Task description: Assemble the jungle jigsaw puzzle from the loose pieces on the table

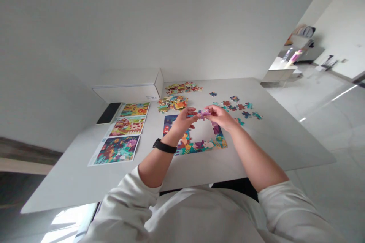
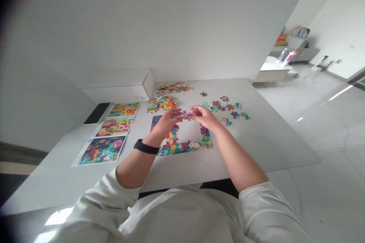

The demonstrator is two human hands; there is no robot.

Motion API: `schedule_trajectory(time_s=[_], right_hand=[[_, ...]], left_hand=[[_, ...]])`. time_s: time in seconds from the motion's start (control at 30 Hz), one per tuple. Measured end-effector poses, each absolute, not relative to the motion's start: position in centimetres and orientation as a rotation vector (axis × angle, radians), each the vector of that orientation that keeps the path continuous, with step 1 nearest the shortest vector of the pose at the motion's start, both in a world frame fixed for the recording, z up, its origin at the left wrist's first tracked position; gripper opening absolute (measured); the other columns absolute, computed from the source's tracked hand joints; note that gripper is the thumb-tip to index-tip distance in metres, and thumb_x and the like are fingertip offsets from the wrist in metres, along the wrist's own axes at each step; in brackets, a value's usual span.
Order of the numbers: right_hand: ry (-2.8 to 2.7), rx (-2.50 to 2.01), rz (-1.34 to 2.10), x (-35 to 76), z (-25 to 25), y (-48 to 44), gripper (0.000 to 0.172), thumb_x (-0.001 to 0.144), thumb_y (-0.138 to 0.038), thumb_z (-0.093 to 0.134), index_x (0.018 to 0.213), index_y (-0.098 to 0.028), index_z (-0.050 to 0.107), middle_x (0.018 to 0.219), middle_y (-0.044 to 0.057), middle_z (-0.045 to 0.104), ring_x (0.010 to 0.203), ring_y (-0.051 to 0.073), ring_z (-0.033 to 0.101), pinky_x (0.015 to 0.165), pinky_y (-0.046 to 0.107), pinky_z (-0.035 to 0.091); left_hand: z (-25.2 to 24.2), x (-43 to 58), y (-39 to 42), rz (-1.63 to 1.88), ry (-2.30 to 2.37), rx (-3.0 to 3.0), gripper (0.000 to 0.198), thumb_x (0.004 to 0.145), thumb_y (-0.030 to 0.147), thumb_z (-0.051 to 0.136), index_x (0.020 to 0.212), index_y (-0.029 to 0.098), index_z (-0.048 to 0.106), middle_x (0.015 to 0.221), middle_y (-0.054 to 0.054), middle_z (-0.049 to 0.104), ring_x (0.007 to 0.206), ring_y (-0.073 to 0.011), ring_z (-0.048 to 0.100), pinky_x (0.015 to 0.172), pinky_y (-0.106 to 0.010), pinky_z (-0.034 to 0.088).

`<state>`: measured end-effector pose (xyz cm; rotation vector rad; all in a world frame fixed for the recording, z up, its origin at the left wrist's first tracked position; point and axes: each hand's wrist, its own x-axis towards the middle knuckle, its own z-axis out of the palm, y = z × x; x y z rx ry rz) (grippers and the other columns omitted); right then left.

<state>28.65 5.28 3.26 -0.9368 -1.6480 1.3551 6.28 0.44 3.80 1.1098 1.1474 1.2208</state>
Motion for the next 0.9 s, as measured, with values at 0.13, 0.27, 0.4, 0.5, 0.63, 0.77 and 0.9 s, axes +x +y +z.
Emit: schedule_trajectory(time_s=[0.13, 0.27, 0.4, 0.5, 0.63, 0.77, 0.9], right_hand=[[-1.623, -0.936, 1.392, 27.7, 2.4, 5.2, 0.048, 0.074, -0.044, 0.091, 0.115, -0.027, 0.072, 0.097, 0.001, 0.078, 0.093, 0.022, 0.074, 0.083, 0.034, 0.059], [-1.609, -0.968, 1.373, 27.4, 1.7, 5.3, 0.043, 0.078, -0.048, 0.085, 0.112, -0.024, 0.073, 0.091, 0.001, 0.075, 0.086, 0.020, 0.071, 0.077, 0.031, 0.056], [-1.583, -0.993, 1.313, 27.0, 1.3, 5.3, 0.043, 0.078, -0.049, 0.084, 0.111, -0.024, 0.073, 0.087, 0.001, 0.074, 0.082, 0.019, 0.068, 0.075, 0.032, 0.054], [-1.570, -0.999, 1.291, 26.8, 1.1, 5.2, 0.044, 0.078, -0.047, 0.085, 0.113, -0.024, 0.072, 0.086, 0.001, 0.073, 0.081, 0.020, 0.069, 0.075, 0.032, 0.055], [-1.570, -0.987, 1.298, 26.9, 0.9, 5.2, 0.043, 0.079, -0.048, 0.083, 0.114, -0.024, 0.072, 0.085, 0.000, 0.072, 0.078, 0.019, 0.068, 0.076, 0.033, 0.054], [-1.578, -0.988, 1.292, 27.1, 0.8, 5.3, 0.045, 0.079, -0.049, 0.083, 0.113, -0.023, 0.071, 0.082, -0.001, 0.071, 0.074, 0.019, 0.066, 0.073, 0.033, 0.053], [-1.587, -1.035, 1.230, 27.7, 0.9, 5.6, 0.043, 0.080, -0.048, 0.081, 0.114, -0.023, 0.070, 0.082, -0.001, 0.071, 0.075, 0.019, 0.066, 0.072, 0.032, 0.052]], left_hand=[[1.6, 7.6, 0.9, 1.251, 1.092, 1.052, 0.054, 0.074, 0.042, 0.098, 0.108, 0.021, 0.061, 0.090, -0.003, 0.071, 0.081, -0.0167, 0.072, 0.058, -0.020, 0.054], [0.3, 7.1, 0.6, 1.267, 1.073, 0.998, 0.062, 0.071, 0.049, 0.099, 0.109, 0.023, 0.057, 0.085, -0.001, 0.072, 0.080, -0.0194, 0.075, 0.058, -0.023, 0.055], [-0.1, 6.8, 0.5, 1.275, 1.078, 0.982, 0.067, 0.069, 0.052, 0.099, 0.110, 0.023, 0.056, 0.084, -0.001, 0.072, 0.081, -0.0210, 0.078, 0.060, -0.024, 0.054], [-0.2, 6.8, 0.7, 1.277, 1.086, 0.981, 0.068, 0.067, 0.053, 0.100, 0.108, 0.023, 0.055, 0.083, -0.001, 0.072, 0.080, -0.0214, 0.078, 0.061, -0.024, 0.053], [-0.3, 6.8, 0.7, 1.294, 1.096, 0.986, 0.067, 0.068, 0.052, 0.100, 0.109, 0.023, 0.056, 0.081, -0.001, 0.071, 0.080, -0.0218, 0.078, 0.059, -0.024, 0.051], [-0.3, 6.7, 0.7, 1.305, 1.101, 1.008, 0.062, 0.074, 0.050, 0.098, 0.111, 0.022, 0.057, 0.084, -0.002, 0.071, 0.081, -0.0217, 0.078, 0.060, -0.024, 0.052], [-0.5, 6.6, 0.7, 1.308, 1.182, 1.118, 0.051, 0.084, 0.046, 0.091, 0.115, 0.021, 0.058, 0.103, -0.006, 0.074, 0.079, -0.0177, 0.076, 0.060, -0.024, 0.056]])
